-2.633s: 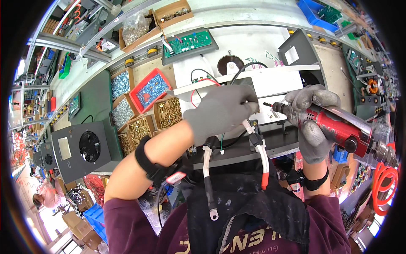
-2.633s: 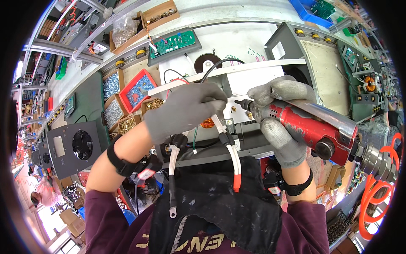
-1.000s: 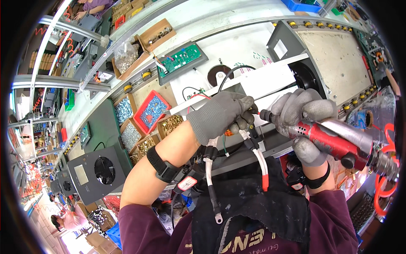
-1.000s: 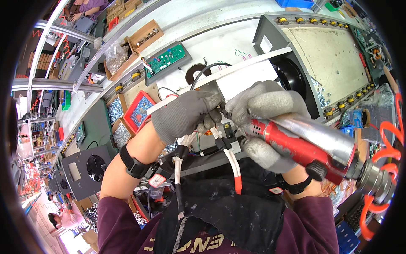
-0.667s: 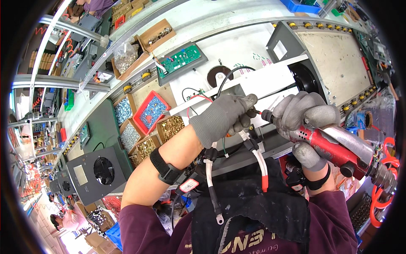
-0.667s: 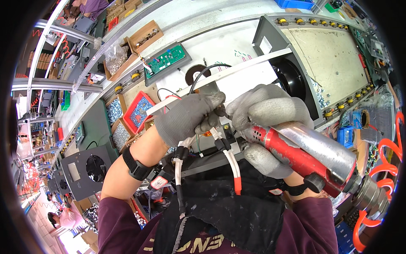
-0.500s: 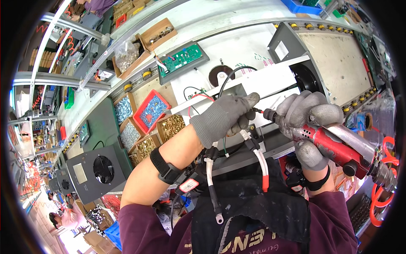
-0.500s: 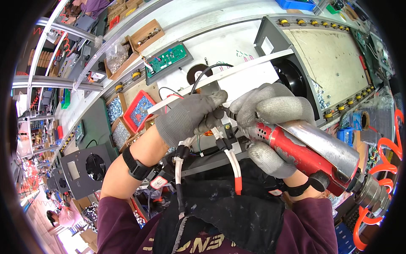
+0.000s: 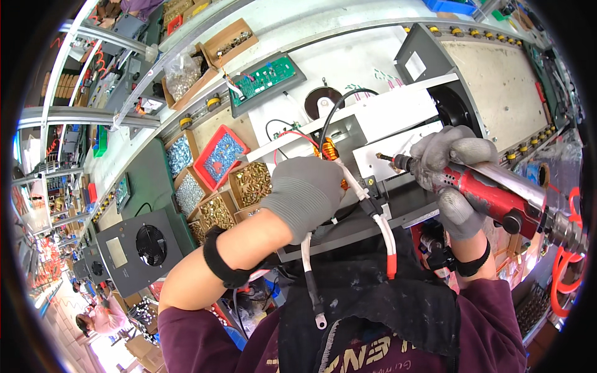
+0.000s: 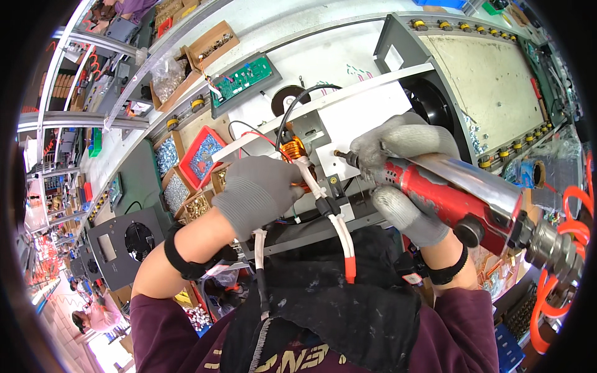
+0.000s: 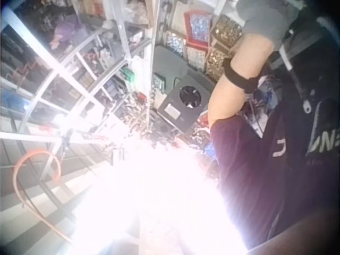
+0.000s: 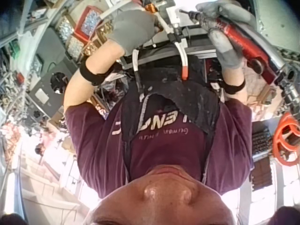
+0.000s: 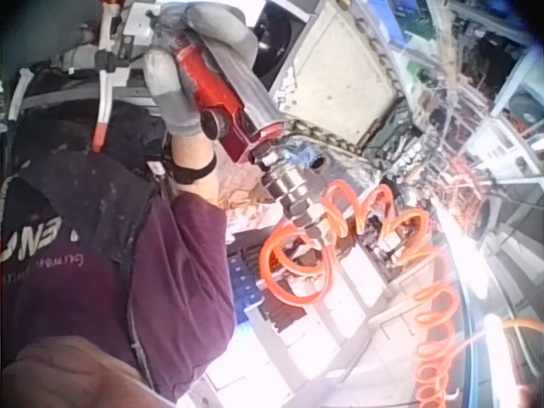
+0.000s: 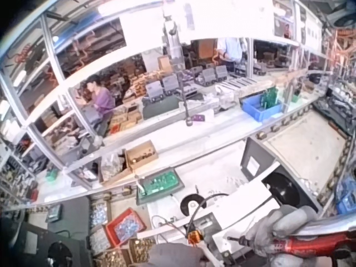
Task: Installing circuit boards, wiring, and internal components into a metal electronic enclosure using a power screwdriver.
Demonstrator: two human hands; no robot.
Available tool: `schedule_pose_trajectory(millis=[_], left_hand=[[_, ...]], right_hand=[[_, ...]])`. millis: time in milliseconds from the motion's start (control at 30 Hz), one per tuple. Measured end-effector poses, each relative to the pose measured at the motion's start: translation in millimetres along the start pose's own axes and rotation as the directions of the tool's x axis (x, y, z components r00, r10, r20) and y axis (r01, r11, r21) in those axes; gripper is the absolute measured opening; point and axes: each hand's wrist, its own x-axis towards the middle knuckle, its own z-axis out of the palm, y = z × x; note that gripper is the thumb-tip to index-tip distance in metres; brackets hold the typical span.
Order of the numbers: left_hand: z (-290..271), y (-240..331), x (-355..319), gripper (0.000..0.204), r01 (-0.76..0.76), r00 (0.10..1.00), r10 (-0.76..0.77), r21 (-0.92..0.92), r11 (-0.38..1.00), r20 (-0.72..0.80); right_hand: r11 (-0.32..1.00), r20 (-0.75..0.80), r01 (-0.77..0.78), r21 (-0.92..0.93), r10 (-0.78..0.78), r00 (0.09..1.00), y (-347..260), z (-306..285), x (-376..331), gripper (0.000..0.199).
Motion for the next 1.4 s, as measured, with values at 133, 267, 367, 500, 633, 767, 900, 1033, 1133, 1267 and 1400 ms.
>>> schedule_pose_trajectory(millis=[133,267,367,500,633,767,900,1033,1133,1267,1400], left_hand=[[12,6,3,0.025,-0.034,0.992,0.062,0.251,0.967,-0.106],[19,3,1,0.02,-0.069,0.989,0.103,0.296,0.953,-0.104],[28,4,-1,0.014,-0.08,0.977,0.146,0.367,0.927,-0.156],[39,3,2,0.011,-0.113,0.965,0.199,0.416,0.902,-0.169],[43,-2,4,0.013,-0.132,0.932,0.22,0.295,0.946,-0.289],[50,2,8,0.021,-0.025,0.932,0.049,0.071,0.997,-0.36],[54,4,11,0.022,0.025,0.924,0.001,0.062,0.998,-0.383],[57,4,12,0.015,0.014,0.927,0.008,0.055,0.998,-0.376],[58,5,15,0.014,0.001,0.922,0.014,0.041,0.999,-0.388],[60,7,19,0.017,0.04,0.922,-0.021,0.042,0.998,-0.386],[61,9,20,0.016,0.065,0.926,-0.041,0.052,0.996,-0.375]], right_hand=[[0.993,-0.086,-0.091,0.076,0.098,0.992,6,3,-7,0.048],[0.991,-0.125,-0.1,0.093,0.111,0.986,5,1,-10,0.049],[0.991,-0.132,-0.1,0.085,0.111,0.985,5,-2,-11,0.048],[0.988,-0.134,-0.113,0.11,0.127,0.983,7,-3,-12,0.046],[0.991,-0.16,-0.1,0.088,0.113,0.981,5,-4,-11,0.045],[0.976,-0.154,-0.158,0.151,0.181,0.971,4,-2,-11,0.044],[0.965,-0.173,-0.224,0.138,0.246,0.954,10,0,-10,0.044],[0.969,-0.087,-0.228,0.099,0.237,0.968,18,1,-11,0.043],[0.959,-0.111,-0.262,0.107,0.274,0.955,21,5,-15,0.043],[0.963,-0.096,-0.269,0.03,0.27,0.958,25,8,-17,0.044],[0.973,-0.071,-0.23,0.028,0.232,0.97,28,9,-17,0.045]])
